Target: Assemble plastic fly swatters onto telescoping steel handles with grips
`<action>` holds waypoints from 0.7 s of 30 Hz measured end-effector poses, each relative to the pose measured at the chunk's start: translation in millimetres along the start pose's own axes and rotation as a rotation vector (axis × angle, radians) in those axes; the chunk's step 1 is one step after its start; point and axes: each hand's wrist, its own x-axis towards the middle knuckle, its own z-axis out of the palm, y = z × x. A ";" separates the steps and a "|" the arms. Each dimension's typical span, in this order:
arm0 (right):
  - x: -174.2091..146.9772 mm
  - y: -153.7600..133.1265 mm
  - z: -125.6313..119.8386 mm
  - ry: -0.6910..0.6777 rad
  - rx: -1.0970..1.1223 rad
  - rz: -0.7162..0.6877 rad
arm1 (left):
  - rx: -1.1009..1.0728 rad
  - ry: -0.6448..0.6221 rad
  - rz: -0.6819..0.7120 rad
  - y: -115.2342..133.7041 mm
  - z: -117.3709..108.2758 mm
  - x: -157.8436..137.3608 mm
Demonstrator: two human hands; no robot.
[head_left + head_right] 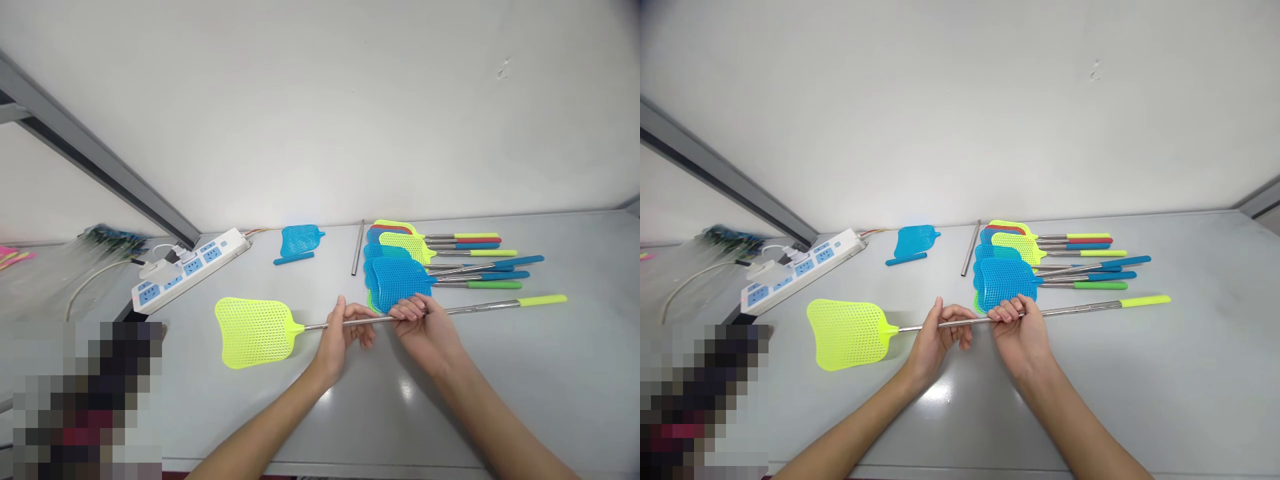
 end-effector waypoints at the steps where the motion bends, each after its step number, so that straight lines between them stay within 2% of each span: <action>1: 0.2 -0.1 0.1 -0.001 0.001 0.003 | 0.003 -0.001 -0.001 0.2 0.0 0.1; 14: 0.2 -2.3 1.0 -0.019 -0.080 -0.014 | 0.039 -0.009 -0.009 1.4 -0.4 0.4; 21: -1.5 -3.0 3.0 0.013 -0.025 0.001 | 0.062 -0.019 0.013 -0.9 -2.1 1.2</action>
